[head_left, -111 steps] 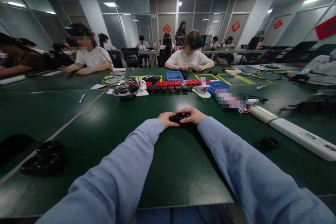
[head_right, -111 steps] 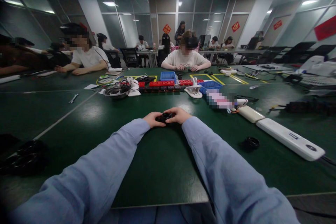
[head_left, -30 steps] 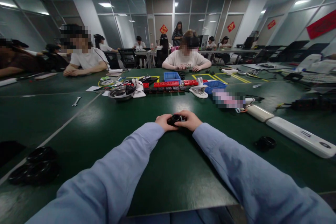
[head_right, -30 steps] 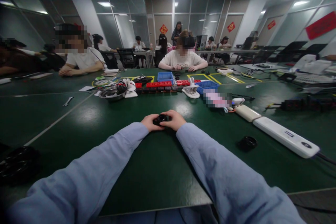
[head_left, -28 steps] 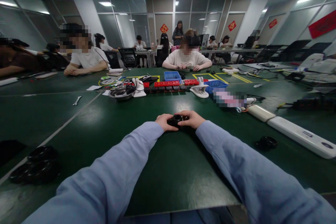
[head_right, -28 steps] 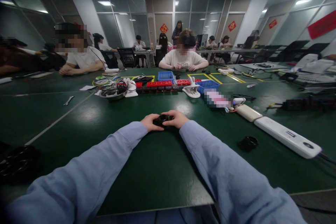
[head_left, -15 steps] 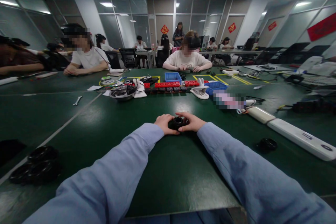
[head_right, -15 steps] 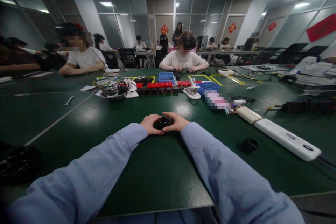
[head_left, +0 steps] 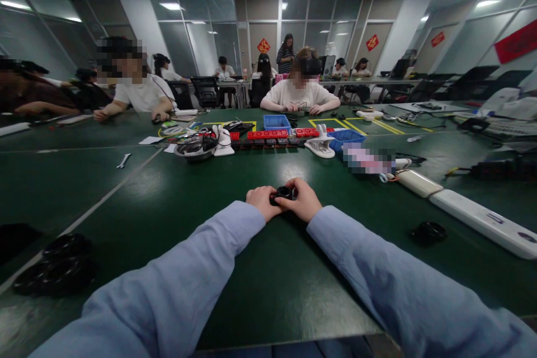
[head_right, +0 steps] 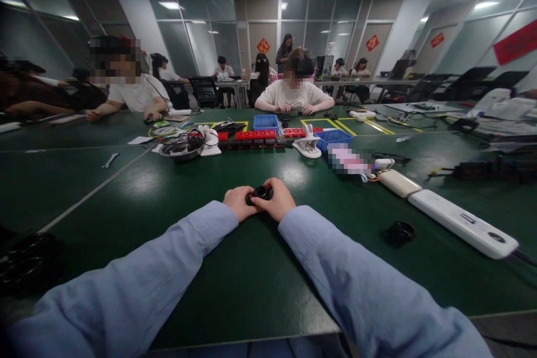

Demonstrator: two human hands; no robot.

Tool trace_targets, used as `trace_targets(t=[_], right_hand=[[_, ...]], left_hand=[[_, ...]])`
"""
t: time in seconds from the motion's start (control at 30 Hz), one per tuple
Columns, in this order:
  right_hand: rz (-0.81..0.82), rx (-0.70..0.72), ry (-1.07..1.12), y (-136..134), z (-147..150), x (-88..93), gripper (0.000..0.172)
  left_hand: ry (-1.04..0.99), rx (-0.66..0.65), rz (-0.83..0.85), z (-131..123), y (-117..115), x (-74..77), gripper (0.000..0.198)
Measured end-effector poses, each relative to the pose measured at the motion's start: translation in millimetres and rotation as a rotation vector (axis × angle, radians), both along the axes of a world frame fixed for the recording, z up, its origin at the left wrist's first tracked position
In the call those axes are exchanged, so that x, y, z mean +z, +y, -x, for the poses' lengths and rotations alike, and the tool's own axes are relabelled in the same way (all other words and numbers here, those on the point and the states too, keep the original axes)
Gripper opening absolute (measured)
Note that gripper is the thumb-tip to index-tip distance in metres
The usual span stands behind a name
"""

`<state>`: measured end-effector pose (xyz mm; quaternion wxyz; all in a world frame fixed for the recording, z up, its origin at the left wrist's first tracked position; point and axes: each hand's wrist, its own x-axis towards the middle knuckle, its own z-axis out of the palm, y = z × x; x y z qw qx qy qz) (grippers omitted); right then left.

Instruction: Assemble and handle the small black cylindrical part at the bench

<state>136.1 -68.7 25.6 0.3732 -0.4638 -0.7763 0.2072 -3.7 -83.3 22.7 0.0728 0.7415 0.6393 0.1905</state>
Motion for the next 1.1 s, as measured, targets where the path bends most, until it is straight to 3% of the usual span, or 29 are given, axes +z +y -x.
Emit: trace_targets(t=[0.17,0.33,0.53,0.7,0.8,0.93,1.1], right_hand=[[0.091,0.164,0.037,10.7,-8.8,4.2,0.038],[0.428,0.506,0.094,31.6,-22.9,2.8,0.052],[0.529,0.567,0.128,34.8,-26.0,-0.8,0.056],[0.479,0.52,0.152,30.3,-24.4,0.9,0.062],[0.368,0.416,0.144,28.4,-24.3,3.3,0.063],[0.212,0.223,0.088,19.6,-19.0,5.2,0.057],[0.07,0.084,0.03,5.5,-6.5,3.4,0.043]], left_hand=[[-0.103,-0.156,0.029,11.9,10.8,-4.5,0.048],[-0.179,-0.355,0.112,23.9,22.8,-6.0,0.055],[-0.147,-0.384,0.092,23.4,18.9,-1.1,0.053],[-0.123,-0.369,0.106,22.8,14.4,4.3,0.049],[-0.143,-0.354,0.1,22.0,10.8,5.2,0.061],[-0.077,-0.195,0.031,12.8,2.2,4.6,0.076],[0.016,-0.122,-0.006,-2.1,-3.5,3.7,0.074]])
